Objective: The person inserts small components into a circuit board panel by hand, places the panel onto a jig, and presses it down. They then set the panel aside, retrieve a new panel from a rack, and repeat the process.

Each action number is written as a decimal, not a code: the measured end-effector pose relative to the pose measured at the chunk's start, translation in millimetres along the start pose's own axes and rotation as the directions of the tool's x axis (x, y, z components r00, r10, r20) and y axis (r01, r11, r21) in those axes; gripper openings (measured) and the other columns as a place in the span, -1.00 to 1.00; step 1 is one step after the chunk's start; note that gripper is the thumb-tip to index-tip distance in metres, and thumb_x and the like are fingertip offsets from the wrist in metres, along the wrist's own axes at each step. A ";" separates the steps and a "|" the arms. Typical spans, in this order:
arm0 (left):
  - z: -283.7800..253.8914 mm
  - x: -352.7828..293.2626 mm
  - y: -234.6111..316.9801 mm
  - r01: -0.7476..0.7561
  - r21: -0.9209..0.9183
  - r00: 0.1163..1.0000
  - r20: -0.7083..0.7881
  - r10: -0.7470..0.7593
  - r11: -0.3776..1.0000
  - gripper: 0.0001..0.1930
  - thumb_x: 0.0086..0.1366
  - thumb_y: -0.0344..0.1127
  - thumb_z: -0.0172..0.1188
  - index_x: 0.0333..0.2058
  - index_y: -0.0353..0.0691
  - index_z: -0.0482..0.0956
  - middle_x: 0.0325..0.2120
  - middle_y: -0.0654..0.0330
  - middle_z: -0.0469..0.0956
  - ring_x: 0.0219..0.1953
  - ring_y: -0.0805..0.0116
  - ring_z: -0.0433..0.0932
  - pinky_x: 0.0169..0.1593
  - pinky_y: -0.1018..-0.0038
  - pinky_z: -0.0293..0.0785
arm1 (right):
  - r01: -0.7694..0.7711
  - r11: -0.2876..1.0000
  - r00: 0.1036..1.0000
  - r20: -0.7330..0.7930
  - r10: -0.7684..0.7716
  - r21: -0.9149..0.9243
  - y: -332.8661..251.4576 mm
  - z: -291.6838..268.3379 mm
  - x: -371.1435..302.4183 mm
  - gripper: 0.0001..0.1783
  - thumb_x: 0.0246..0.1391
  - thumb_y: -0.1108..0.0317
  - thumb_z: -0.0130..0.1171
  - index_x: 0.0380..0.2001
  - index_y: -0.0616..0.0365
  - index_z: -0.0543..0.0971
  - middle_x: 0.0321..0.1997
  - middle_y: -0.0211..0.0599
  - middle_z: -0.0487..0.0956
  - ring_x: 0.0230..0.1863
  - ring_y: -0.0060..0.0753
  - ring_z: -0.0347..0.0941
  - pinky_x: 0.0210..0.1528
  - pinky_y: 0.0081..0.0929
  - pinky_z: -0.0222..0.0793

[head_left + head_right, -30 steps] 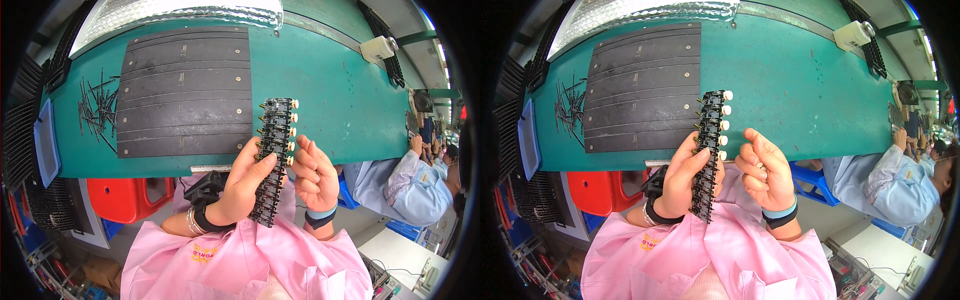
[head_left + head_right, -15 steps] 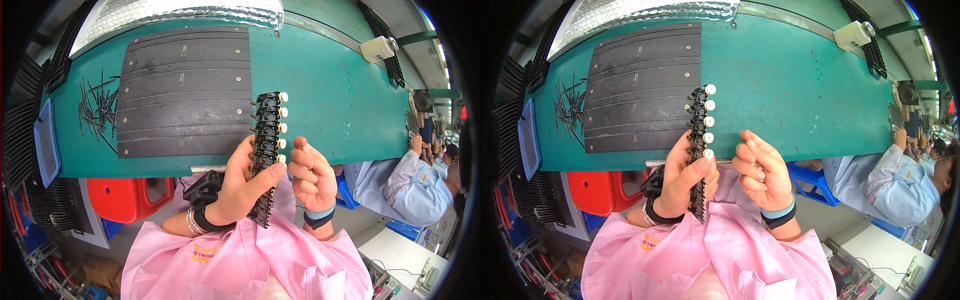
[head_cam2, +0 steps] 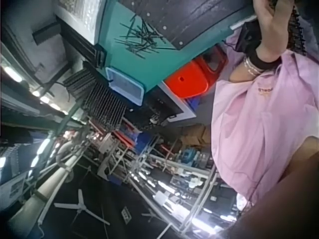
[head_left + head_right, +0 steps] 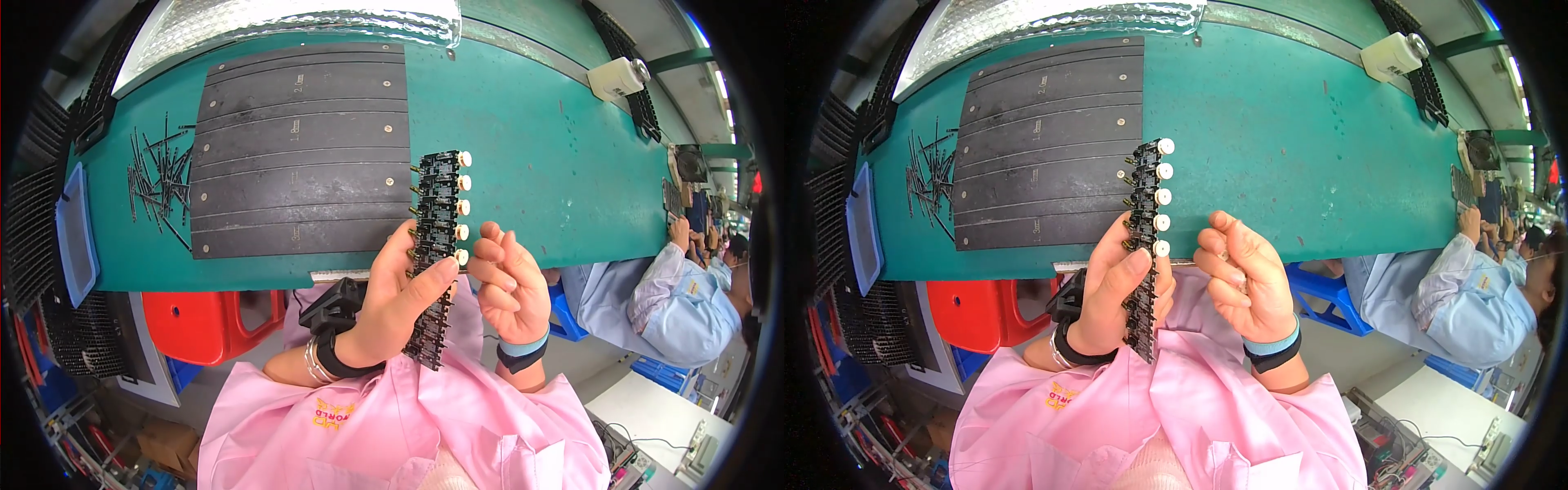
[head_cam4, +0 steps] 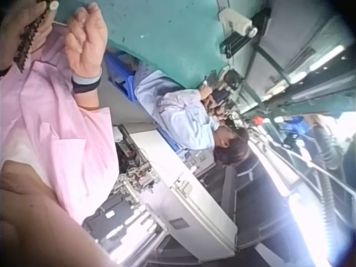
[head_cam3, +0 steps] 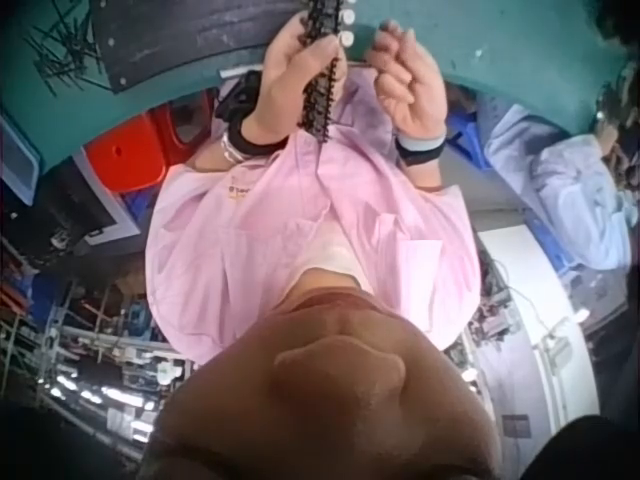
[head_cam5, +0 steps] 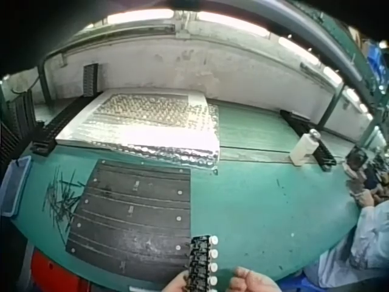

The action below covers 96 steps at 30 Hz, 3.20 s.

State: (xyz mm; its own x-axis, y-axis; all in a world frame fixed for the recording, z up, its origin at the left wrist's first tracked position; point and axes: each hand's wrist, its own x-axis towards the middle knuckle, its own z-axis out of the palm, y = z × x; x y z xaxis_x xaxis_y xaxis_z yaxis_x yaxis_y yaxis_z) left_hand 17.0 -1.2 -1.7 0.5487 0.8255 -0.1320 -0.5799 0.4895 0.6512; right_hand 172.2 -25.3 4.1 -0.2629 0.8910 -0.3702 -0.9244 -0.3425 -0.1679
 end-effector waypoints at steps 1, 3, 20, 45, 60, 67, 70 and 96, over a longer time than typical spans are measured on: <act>0.4 0.0 0.0 -0.001 0.003 1.000 -0.001 0.001 1.000 -0.65 0.21 -0.26 -0.09 -0.08 -0.25 0.11 -0.71 0.20 0.25 -0.80 0.53 0.18 -0.75 0.63 0.14 | 0.000 1.000 0.999 0.048 0.000 -0.005 -0.4 -2.7 -0.7 -0.78 0.18 0.30 -0.28 -0.25 0.22 0.28 -0.46 -0.39 0.22 -0.60 -0.74 0.04 -0.77 -0.83 -0.08; 1.0 0.0 0.0 -0.003 0.008 1.000 -0.003 0.003 1.000 -0.67 0.22 -0.27 -0.10 -0.09 -0.25 0.11 -0.71 0.21 0.25 -0.80 0.53 0.19 -0.75 0.64 0.14 | 0.000 1.000 0.990 0.142 0.002 -0.014 -0.7 -8.5 -1.1 -0.74 0.19 0.25 -0.30 -0.27 0.21 0.30 -0.52 -0.43 0.20 -0.62 -0.75 0.01 -0.78 -0.83 -0.12; 2.6 2.2 -0.2 -0.003 0.038 1.000 -0.003 0.003 0.999 -0.64 0.22 -0.26 -0.09 -0.06 -0.26 0.10 -0.72 0.22 0.26 -0.78 0.52 0.21 -0.72 0.62 0.16 | 0.098 0.948 0.995 0.005 -0.101 -0.303 1.3 9.1 -4.3 -0.78 0.13 0.30 -0.19 -0.23 0.20 0.29 -0.54 -0.38 0.25 -0.60 -0.71 0.03 -0.73 -0.83 -0.12; 3.7 4.1 -0.9 0.006 0.004 0.998 -0.064 -0.006 1.000 -0.73 0.23 -0.27 -0.16 -0.14 -0.28 0.16 -0.69 0.22 0.28 -0.75 0.54 0.23 -0.71 0.64 0.17 | 0.099 0.953 0.985 0.167 -0.053 -0.285 6.5 -1.4 -1.5 -0.75 0.08 0.16 -0.05 -0.36 0.12 0.29 -0.48 -0.40 0.24 -0.54 -0.71 -0.01 -0.70 -0.84 -0.13; 12.3 8.3 -0.4 -0.040 -0.034 0.992 -0.119 0.035 0.999 -0.79 0.21 -0.31 -0.16 -0.22 -0.28 0.22 -0.67 0.26 0.31 -0.71 0.59 0.26 -0.66 0.67 0.20 | 0.298 0.805 0.951 0.234 -0.203 -0.513 19.2 -0.9 -4.6 -0.74 0.02 0.22 0.07 -0.40 0.19 0.33 -0.49 -0.33 0.31 -0.69 -0.76 -0.05 -0.70 -0.78 -0.15; 10.1 7.7 -5.2 -0.026 -0.016 0.994 -0.109 0.024 1.000 -0.78 0.21 -0.32 -0.14 -0.20 -0.27 0.24 -0.61 0.27 0.33 -0.68 0.59 0.28 -0.64 0.67 0.22 | 0.403 0.637 0.903 0.172 -0.394 -0.657 25.5 8.1 -4.1 -0.70 -0.06 0.24 0.16 -0.46 0.17 0.29 -0.57 -0.48 0.25 -0.67 -0.77 -0.01 -0.72 -0.86 -0.17; 11.4 7.1 -6.1 -0.030 -0.018 0.995 -0.098 0.028 0.999 -0.77 0.21 -0.34 -0.13 -0.17 -0.28 0.24 -0.54 0.27 0.35 -0.61 0.60 0.31 -0.58 0.68 0.24 | 0.487 0.519 0.849 0.239 -0.472 -0.703 26.2 1.2 -2.8 -0.78 -0.07 0.37 0.16 -0.44 0.22 0.35 -0.54 -0.41 0.34 -0.66 -0.77 0.07 -0.67 -0.79 -0.09; 3.7 5.4 -10.1 -0.046 -0.036 0.999 0.010 0.047 0.998 -0.74 0.22 -0.41 -0.14 -0.10 -0.29 0.21 -0.33 0.30 0.36 -0.33 0.64 0.33 -0.27 0.68 0.28 | 0.515 -0.195 0.628 0.522 -0.577 -0.835 22.1 6.2 -8.8 -0.80 -0.30 0.45 0.33 -0.60 0.34 0.51 -0.70 -0.49 0.30 -0.68 -0.70 0.06 -0.63 -0.69 -0.12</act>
State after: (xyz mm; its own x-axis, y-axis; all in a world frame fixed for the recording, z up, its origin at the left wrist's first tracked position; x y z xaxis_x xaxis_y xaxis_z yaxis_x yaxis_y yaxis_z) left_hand 28.0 -2.8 -6.3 0.5272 0.8445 -0.0940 -0.6260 0.4608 0.6291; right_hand 152.4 -38.9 9.2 0.2237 0.9129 0.3415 0.2755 0.2768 -0.9206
